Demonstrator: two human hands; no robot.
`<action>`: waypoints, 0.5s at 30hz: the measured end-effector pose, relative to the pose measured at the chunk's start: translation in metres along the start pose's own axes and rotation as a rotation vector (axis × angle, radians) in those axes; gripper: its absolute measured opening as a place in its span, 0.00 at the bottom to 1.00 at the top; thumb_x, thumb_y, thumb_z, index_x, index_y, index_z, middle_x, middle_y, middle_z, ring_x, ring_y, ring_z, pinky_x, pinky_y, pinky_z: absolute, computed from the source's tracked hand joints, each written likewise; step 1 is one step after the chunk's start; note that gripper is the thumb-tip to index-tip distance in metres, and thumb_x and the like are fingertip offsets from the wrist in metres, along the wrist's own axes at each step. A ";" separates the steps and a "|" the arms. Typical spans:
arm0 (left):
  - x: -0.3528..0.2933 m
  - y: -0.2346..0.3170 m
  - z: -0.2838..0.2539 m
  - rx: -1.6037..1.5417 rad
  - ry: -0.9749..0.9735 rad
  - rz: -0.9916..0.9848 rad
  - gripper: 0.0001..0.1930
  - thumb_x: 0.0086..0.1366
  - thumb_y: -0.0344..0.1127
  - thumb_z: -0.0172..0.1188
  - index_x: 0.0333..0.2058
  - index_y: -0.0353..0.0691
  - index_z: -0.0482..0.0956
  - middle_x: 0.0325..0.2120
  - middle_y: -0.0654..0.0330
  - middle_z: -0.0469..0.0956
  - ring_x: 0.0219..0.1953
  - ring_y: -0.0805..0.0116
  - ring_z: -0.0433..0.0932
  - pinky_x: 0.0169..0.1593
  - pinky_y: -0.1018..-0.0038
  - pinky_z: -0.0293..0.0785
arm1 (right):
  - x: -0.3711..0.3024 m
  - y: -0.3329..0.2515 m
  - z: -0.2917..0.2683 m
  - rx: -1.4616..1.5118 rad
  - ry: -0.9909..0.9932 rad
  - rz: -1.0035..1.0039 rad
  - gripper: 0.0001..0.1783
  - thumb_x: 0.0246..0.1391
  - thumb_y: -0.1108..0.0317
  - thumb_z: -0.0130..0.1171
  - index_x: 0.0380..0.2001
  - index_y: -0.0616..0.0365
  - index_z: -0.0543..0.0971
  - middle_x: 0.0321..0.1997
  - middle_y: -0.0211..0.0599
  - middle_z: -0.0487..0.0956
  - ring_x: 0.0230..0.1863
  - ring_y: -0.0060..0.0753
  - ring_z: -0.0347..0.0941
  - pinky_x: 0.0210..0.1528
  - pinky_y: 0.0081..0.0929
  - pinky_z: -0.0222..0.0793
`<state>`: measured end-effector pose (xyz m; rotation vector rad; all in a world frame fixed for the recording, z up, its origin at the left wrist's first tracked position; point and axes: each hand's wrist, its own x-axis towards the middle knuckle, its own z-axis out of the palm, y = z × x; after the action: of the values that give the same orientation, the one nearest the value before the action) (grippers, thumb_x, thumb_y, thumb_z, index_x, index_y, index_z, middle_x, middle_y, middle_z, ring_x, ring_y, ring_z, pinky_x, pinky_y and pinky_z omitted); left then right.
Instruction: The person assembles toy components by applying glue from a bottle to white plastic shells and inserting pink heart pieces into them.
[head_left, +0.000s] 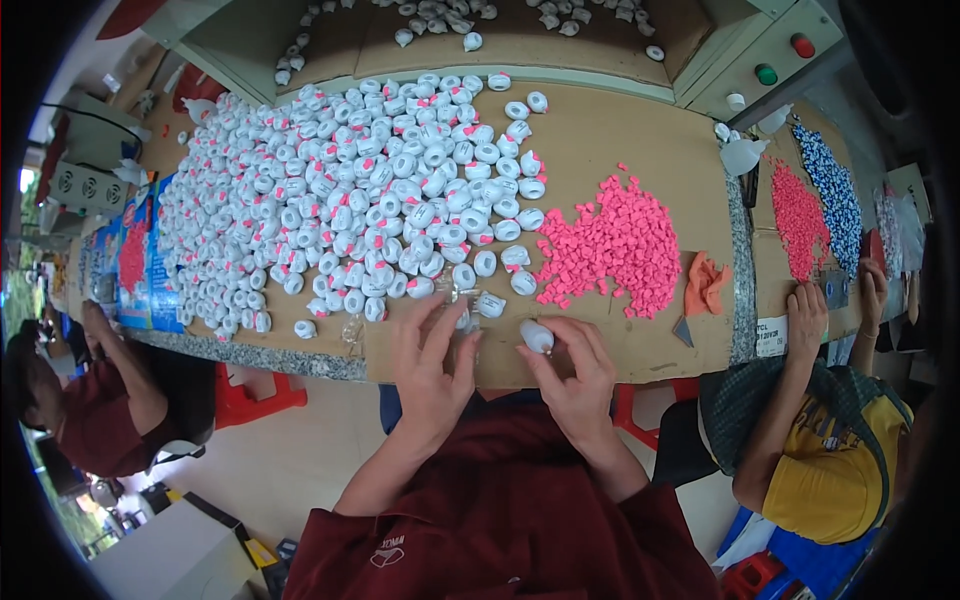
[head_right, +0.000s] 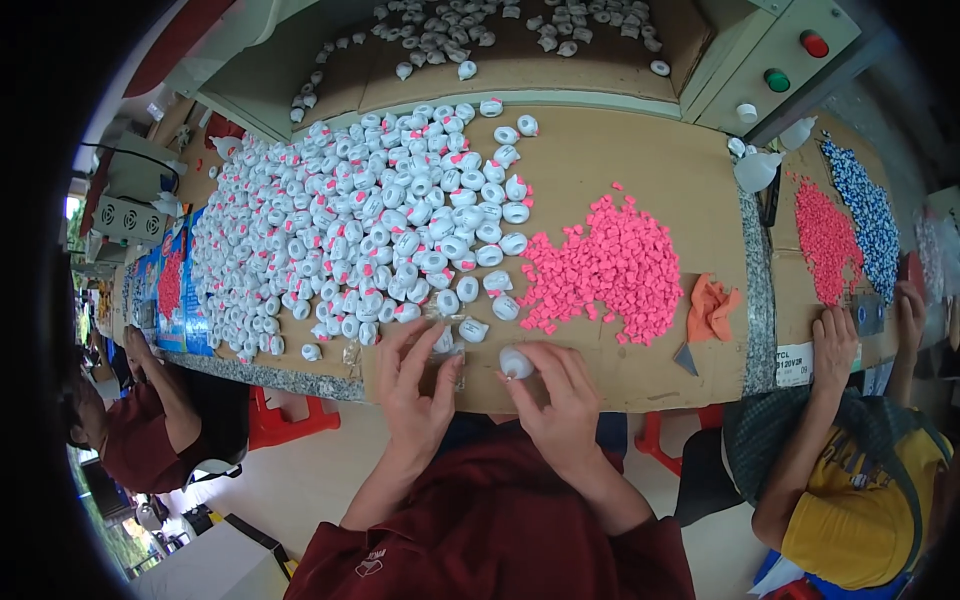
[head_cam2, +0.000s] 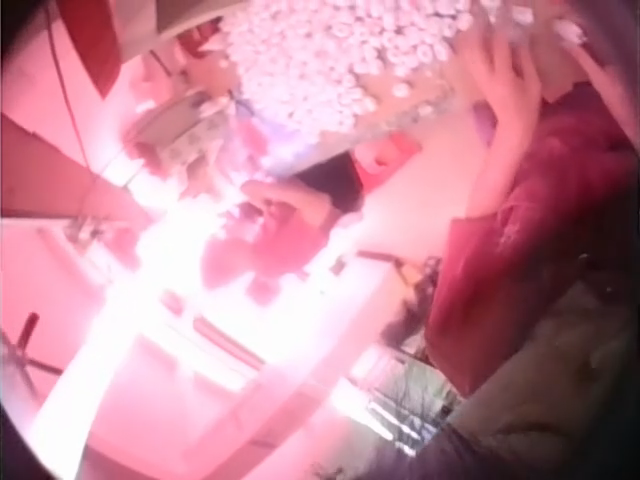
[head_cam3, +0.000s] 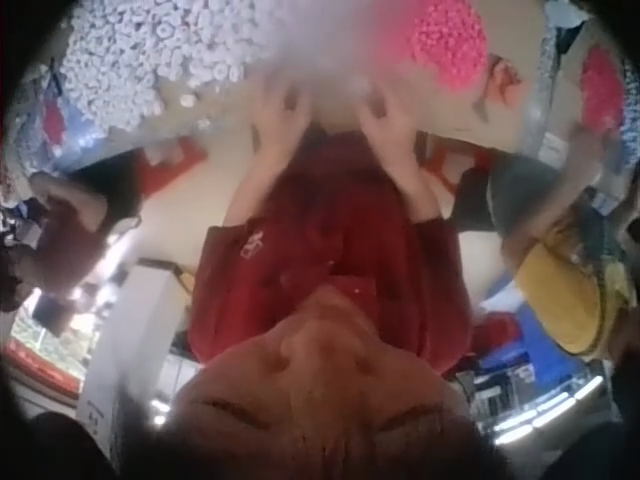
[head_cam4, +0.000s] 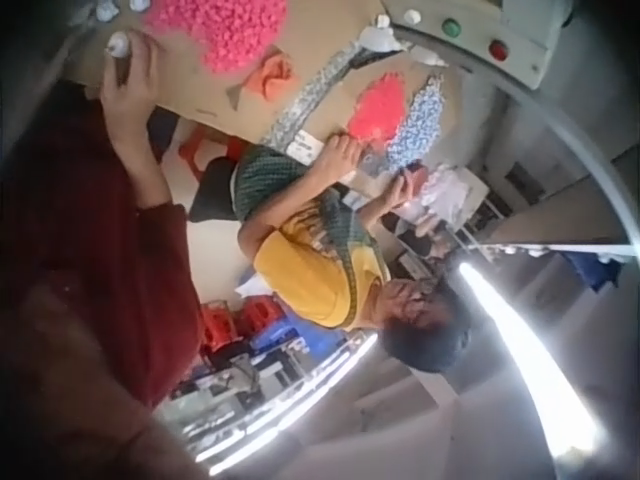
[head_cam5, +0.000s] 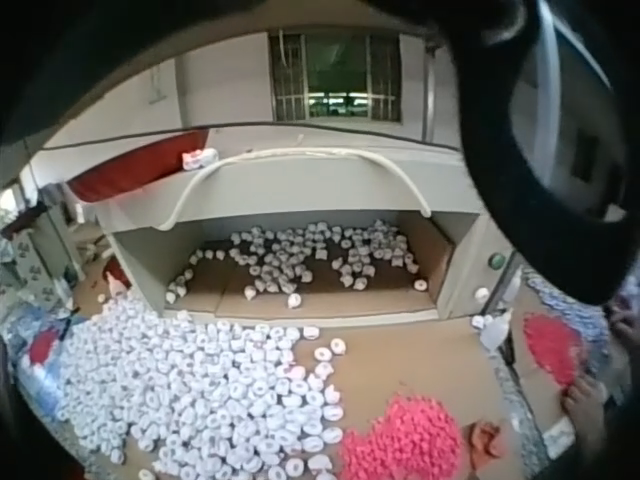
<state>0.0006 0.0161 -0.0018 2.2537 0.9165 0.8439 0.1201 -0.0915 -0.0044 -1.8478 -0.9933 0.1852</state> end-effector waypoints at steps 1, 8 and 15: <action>-0.001 -0.001 0.005 0.039 0.039 0.015 0.19 0.48 0.25 0.63 0.42 0.43 0.77 0.39 0.57 0.70 0.40 0.59 0.68 0.40 0.69 0.67 | 0.000 0.000 -0.001 0.005 0.005 -0.003 0.18 0.37 0.74 0.67 0.35 0.62 0.75 0.34 0.39 0.76 0.33 0.37 0.71 0.34 0.26 0.68; 0.020 -0.006 0.021 0.341 0.032 0.241 0.17 0.44 0.30 0.67 0.37 0.46 0.80 0.32 0.65 0.72 0.39 0.61 0.68 0.42 0.68 0.64 | -0.002 0.004 -0.014 0.129 0.046 0.075 0.17 0.37 0.77 0.66 0.35 0.62 0.75 0.34 0.41 0.76 0.34 0.39 0.73 0.34 0.27 0.69; 0.044 0.012 0.012 0.204 -0.024 0.279 0.14 0.46 0.27 0.65 0.35 0.42 0.80 0.32 0.64 0.73 0.39 0.61 0.68 0.41 0.68 0.63 | -0.002 0.021 -0.030 0.105 0.090 -0.073 0.18 0.37 0.78 0.66 0.35 0.63 0.74 0.35 0.40 0.75 0.36 0.35 0.70 0.36 0.25 0.68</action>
<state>0.0389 0.0386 0.0128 2.6059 0.7147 0.8736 0.1461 -0.1176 -0.0071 -1.7071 -0.9691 0.1066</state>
